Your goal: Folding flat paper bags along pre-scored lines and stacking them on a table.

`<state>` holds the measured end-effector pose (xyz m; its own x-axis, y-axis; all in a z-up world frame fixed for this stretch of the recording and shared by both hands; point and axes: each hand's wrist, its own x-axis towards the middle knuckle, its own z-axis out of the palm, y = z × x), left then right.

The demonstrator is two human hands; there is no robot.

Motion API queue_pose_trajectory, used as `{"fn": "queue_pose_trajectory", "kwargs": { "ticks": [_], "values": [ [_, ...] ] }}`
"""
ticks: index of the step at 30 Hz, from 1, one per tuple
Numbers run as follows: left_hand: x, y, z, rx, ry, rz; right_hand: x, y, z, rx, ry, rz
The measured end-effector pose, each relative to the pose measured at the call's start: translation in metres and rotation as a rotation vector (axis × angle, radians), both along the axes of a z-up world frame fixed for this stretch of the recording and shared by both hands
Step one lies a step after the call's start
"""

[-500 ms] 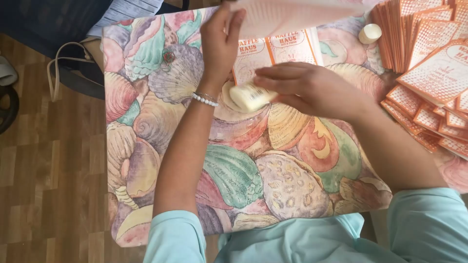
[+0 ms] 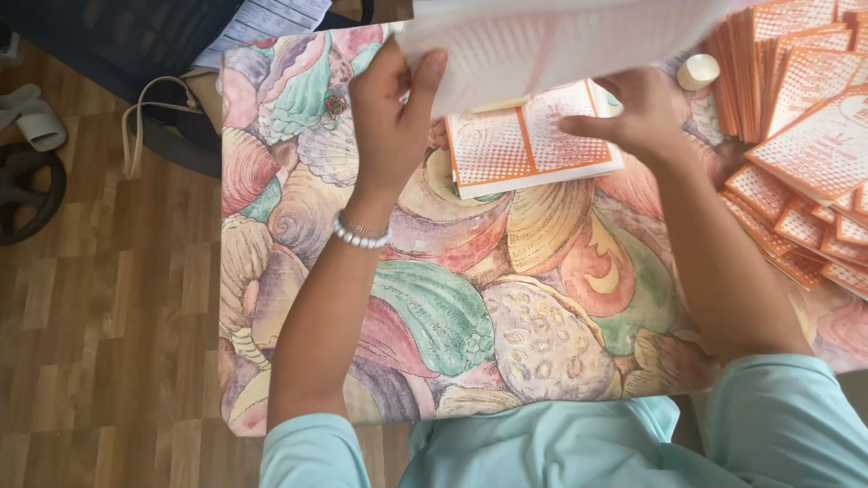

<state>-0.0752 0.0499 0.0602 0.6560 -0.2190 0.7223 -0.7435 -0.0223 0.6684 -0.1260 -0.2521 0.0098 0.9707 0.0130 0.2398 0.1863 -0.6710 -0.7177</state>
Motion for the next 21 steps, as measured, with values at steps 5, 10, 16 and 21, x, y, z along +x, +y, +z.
{"fn": "queue_pose_trajectory", "kwargs": {
  "ticks": [5,10,16,21],
  "values": [
    [-0.035,0.011,-0.007,0.017,0.161,0.006,-0.046,0.001,0.019,0.597,-0.192,0.326],
    [-0.057,0.013,-0.037,-0.009,0.272,0.020,-0.084,0.018,-0.001,0.769,-0.090,0.096],
    [-0.066,0.013,-0.080,-0.114,0.433,-0.118,-0.103,0.026,-0.013,0.639,-0.114,-0.195],
    [-0.099,0.002,-0.055,-0.113,0.414,-0.093,-0.101,0.019,-0.050,0.615,-0.140,-0.201]
  ]
}}
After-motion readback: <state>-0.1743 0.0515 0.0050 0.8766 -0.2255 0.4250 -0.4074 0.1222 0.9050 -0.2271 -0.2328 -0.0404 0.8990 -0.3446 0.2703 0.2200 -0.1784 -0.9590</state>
